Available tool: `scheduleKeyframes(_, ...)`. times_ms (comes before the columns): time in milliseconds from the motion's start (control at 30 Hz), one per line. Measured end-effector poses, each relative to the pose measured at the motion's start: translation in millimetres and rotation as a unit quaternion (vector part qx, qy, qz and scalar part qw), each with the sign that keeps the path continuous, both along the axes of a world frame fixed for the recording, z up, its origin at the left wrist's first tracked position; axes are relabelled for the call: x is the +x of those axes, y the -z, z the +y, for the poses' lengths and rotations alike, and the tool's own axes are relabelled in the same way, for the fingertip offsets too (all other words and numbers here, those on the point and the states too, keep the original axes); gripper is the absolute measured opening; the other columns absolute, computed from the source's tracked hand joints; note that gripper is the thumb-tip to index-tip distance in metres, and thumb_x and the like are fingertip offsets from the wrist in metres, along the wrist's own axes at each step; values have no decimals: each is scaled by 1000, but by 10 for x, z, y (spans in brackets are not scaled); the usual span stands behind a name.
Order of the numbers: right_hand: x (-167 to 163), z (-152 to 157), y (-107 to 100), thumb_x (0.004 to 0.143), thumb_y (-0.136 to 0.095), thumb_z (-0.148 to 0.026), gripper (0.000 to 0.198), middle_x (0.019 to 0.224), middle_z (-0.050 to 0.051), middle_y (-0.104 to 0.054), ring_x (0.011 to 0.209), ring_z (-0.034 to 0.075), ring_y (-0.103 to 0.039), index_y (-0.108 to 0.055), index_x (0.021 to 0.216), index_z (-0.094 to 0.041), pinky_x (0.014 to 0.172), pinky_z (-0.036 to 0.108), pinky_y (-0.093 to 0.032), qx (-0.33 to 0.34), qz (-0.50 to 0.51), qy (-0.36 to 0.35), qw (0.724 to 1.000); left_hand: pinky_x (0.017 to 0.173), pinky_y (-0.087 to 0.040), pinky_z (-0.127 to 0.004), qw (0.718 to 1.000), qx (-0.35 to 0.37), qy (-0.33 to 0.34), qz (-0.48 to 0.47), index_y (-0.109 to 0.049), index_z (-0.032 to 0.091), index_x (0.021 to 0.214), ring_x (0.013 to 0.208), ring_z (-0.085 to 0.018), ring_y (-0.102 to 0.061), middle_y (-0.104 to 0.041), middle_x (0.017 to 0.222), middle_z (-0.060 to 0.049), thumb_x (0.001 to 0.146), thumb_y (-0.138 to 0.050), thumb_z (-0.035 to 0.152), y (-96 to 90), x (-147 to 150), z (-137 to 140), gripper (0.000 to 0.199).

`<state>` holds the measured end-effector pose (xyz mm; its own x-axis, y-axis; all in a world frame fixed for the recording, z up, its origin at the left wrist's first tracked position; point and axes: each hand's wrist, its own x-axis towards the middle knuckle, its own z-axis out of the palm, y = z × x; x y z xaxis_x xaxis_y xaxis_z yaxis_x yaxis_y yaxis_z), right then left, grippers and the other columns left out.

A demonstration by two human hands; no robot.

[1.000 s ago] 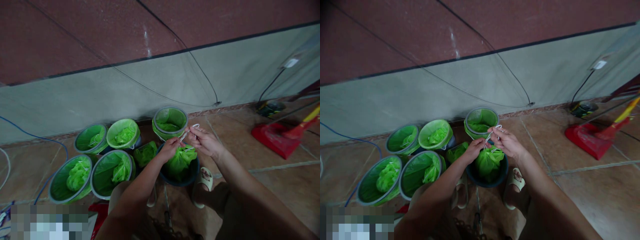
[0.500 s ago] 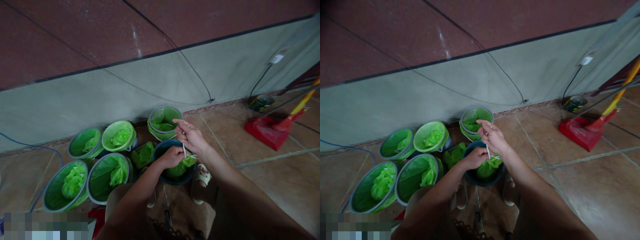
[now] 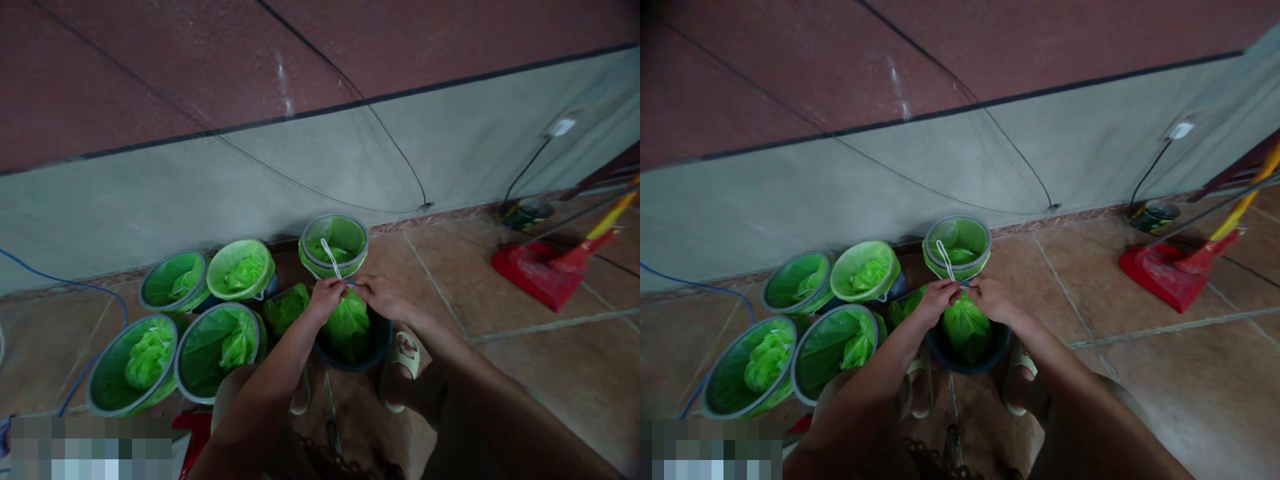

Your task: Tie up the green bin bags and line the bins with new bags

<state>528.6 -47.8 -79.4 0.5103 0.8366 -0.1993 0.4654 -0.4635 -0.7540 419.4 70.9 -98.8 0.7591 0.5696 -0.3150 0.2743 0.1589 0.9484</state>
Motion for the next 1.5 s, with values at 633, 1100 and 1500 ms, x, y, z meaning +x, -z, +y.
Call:
scheduleKeyframes(633, 65, 74, 74, 84, -53, -29, 22, 74, 3, -67, 72, 15, -58, -69, 75, -16, 74, 28, -47, 126, 203, -57, 969, 72, -47, -23, 887, 402, 222, -53, -65, 20, 96, 74, -14, -65, -72, 80, 1, 89, -52, 15, -476, -173, 116, 16)
scheduleKeyframes(1100, 22, 50, 12, 64, -80, -46, 35, 71, 2, -67, 60, 11, -57, -67, 75, -14, 60, 23, -45, 195, 385, 64, 900, 84, -55, -27, 877, 424, 46, -220, -74, 19, 93, 90, -15, -69, -73, 96, -7, 87, -61, 15, -356, -134, 34, 15)
scheduleKeyframes(1500, 201, -135, -162, 84, -52, -17, 23, 85, 19, -74, 83, 27, -69, -74, 79, -13, 68, 31, -44, -191, -259, 52, 945, 63, -46, -24, 959, 276, -27, 51, -71, 17, 69, 62, -13, -61, -68, 63, 0, 79, -64, 28, -148, -186, 209, 17)
